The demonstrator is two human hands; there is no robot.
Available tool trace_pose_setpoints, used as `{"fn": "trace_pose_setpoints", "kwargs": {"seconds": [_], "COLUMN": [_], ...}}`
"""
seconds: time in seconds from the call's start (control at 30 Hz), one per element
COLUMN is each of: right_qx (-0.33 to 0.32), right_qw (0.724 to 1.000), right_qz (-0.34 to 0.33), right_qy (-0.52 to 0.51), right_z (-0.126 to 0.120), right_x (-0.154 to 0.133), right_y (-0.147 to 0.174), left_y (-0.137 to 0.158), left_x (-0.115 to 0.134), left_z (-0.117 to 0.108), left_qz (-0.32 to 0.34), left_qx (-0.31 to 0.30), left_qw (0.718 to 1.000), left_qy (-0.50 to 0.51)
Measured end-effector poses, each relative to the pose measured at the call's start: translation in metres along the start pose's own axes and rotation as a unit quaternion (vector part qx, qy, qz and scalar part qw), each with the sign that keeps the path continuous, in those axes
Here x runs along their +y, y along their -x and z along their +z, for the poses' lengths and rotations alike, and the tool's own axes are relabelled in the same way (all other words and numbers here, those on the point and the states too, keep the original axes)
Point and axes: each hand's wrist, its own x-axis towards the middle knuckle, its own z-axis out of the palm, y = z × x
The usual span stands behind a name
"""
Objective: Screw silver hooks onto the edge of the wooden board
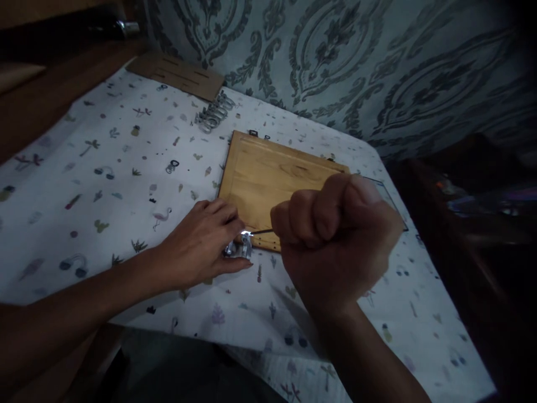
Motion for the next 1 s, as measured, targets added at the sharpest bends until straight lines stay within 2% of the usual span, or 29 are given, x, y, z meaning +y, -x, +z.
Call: {"fn": "trace_pose_setpoints", "kwargs": {"seconds": [0.3, 0.53, 0.73, 0.9, 1.0], "right_qx": [0.048, -0.006, -0.021, 0.012, -0.007], "right_qw": [0.999, 1.0, 1.0, 1.0, 1.0], "right_qz": [0.014, 0.019, 0.01, 0.002, 0.015], "right_qy": [-0.003, -0.016, -0.011, -0.011, 0.012], "right_z": [0.001, -0.005, -0.005, 0.001, 0.0], "right_x": [0.007, 0.006, 0.01, 0.011, 0.011], "right_y": [0.002, -0.001, -0.002, -0.001, 0.0], "left_y": [0.001, 0.001, 0.0, 0.0, 0.0], "left_x": [-0.001, 0.001, 0.002, 0.002, 0.002], "left_z": [0.002, 0.002, 0.001, 0.0, 0.0], "left_qz": [0.007, 0.002, -0.002, -0.004, -0.009], "left_qx": [0.01, 0.01, 0.004, -0.005, -0.01], "left_qw": [1.0, 1.0, 1.0, 1.0, 1.0], "left_qy": [0.003, 0.003, 0.004, 0.006, 0.006]}}
